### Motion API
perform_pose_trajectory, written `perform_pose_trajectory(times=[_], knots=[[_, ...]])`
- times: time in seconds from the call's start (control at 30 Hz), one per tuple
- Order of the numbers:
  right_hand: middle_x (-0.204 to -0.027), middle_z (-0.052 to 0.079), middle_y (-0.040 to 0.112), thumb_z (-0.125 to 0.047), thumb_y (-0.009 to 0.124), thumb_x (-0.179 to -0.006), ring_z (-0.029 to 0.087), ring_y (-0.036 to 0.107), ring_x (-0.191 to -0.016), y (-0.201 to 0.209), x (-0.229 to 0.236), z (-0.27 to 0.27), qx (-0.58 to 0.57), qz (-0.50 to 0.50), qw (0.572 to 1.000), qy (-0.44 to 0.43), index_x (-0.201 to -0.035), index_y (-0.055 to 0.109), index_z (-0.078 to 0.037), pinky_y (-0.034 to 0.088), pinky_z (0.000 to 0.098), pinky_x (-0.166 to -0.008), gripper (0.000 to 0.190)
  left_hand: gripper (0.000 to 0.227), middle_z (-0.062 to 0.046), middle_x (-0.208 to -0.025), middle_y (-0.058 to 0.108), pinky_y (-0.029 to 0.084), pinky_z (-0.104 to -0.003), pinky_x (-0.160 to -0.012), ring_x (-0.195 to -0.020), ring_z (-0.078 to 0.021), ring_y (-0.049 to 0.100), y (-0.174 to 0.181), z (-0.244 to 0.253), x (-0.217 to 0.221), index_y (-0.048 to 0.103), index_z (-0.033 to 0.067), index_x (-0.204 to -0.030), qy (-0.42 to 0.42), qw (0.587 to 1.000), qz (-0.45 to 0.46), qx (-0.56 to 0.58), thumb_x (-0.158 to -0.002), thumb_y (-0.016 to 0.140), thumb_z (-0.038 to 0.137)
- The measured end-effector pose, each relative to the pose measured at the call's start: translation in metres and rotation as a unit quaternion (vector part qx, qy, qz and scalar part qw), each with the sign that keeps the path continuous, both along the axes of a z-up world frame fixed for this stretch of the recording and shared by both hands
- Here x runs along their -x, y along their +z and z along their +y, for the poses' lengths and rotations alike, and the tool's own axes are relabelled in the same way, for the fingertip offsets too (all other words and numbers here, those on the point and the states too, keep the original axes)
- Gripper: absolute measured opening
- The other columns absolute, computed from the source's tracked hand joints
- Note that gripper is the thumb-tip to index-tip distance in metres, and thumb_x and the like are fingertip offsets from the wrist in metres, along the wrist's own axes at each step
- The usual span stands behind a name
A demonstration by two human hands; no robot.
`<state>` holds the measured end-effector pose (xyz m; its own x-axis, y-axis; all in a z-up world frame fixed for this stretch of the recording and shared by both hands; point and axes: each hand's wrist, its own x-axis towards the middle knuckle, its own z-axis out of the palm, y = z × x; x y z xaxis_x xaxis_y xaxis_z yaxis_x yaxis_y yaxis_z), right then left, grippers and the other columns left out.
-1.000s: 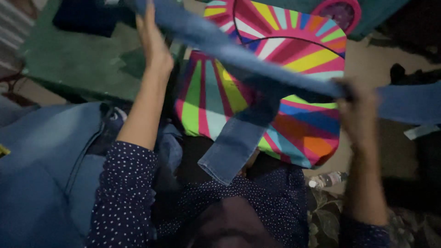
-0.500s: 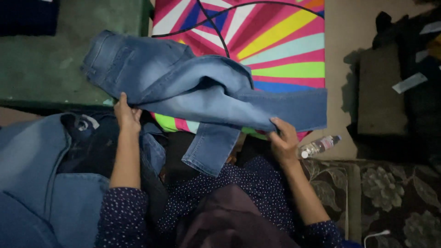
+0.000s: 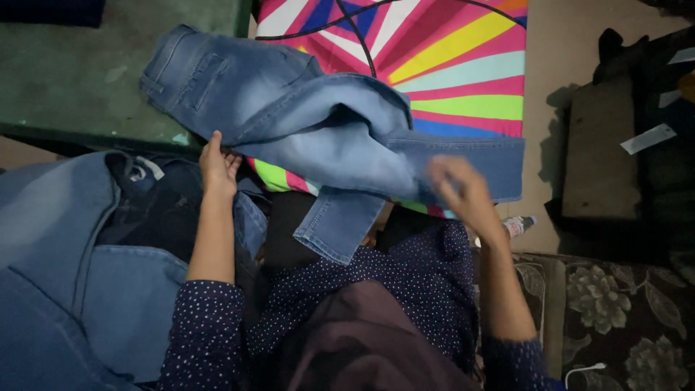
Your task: Folding denim jeans on a colorful flat surface.
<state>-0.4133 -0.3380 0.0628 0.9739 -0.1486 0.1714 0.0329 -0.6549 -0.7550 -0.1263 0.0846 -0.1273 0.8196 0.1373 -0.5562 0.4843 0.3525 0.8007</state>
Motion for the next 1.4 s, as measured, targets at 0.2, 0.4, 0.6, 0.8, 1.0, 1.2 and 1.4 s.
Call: perform_pose_trajectory(times=[0.2,0.4,0.6,0.8,1.0,1.2,1.4], knots=[[-0.115,0.021,0.071,-0.007,0.064,-0.104,0.043,0.067,-0.11,-0.035,-0.065,-0.042,0.024,-0.008,0.998,-0.055,-0.124,0.072,-0.005,0.049,0.0533,-0.097,0.022,0.055,-0.013,-0.119,0.056,0.052,-0.046,-0.101,-0.113,-0.0328,0.062,0.007,0.0,0.005,0.056,0.0156,-0.127,0.006,1.0,-0.01,-0.013,-0.092,0.08,0.052],[-0.095,0.026,0.074,-0.044,0.066,-0.102,0.05,0.068,-0.102,-0.054,-0.101,-0.029,0.02,0.145,0.989,-0.011,-0.12,0.069,-0.006,0.049,0.06,-0.093,0.043,0.046,-0.008,-0.115,0.053,0.06,-0.033,-0.084,-0.096,-0.0247,0.064,-0.008,0.004,-0.005,0.055,0.017,-0.123,0.009,1.0,-0.003,-0.029,-0.093,0.08,0.042],[-0.087,0.03,0.07,-0.036,0.058,-0.108,0.053,0.067,-0.089,0.039,-0.102,-0.017,0.102,0.014,0.971,-0.215,-0.12,0.072,-0.006,0.05,0.0598,-0.075,0.035,0.083,-0.022,-0.157,0.031,0.06,-0.041,-0.099,-0.13,-0.0409,0.05,-0.028,0.012,-0.009,0.028,0.0029,-0.159,-0.03,0.996,-0.012,-0.08,-0.104,0.077,0.043],[-0.107,0.018,0.058,0.014,0.067,-0.096,0.027,0.063,-0.085,0.126,-0.094,0.009,0.211,-0.257,0.937,-0.107,-0.117,0.066,0.006,0.054,0.0378,-0.075,0.022,0.021,-0.006,-0.101,0.064,0.056,-0.032,-0.078,-0.088,-0.0171,0.066,0.012,0.003,0.009,0.06,0.0076,-0.114,-0.032,0.998,-0.053,0.007,-0.102,0.062,0.025],[-0.111,0.026,0.064,-0.003,0.074,-0.099,0.048,0.064,-0.099,0.02,-0.076,-0.076,0.121,-0.064,0.986,-0.099,-0.127,0.064,-0.001,0.056,0.0527,-0.077,0.029,0.057,-0.017,-0.136,0.046,0.054,-0.046,-0.1,-0.115,-0.033,0.06,-0.014,0.003,0.003,0.049,0.0059,-0.137,-0.027,0.997,-0.059,-0.037,-0.101,0.079,0.038],[-0.095,0.023,0.072,-0.013,0.073,-0.096,0.036,0.07,-0.09,-0.064,-0.065,-0.095,-0.082,0.097,0.985,-0.113,-0.13,0.064,0.002,0.052,0.0459,-0.084,0.038,0.051,-0.015,-0.139,0.049,0.047,-0.054,-0.107,-0.121,-0.0364,0.06,-0.02,0.005,0.001,0.053,0.0093,-0.135,-0.03,0.997,-0.055,-0.038,-0.103,0.078,0.038],[-0.09,0.018,0.074,-0.042,0.091,-0.079,0.039,0.073,-0.092,-0.129,-0.111,-0.117,0.002,0.165,0.963,-0.212,-0.102,0.075,-0.01,0.053,0.0476,-0.083,0.042,0.041,-0.008,-0.12,0.052,0.056,-0.042,-0.092,-0.104,-0.0279,0.063,-0.017,0.004,0.005,0.054,0.0116,-0.121,-0.031,0.996,-0.058,-0.065,-0.101,0.075,0.041]])
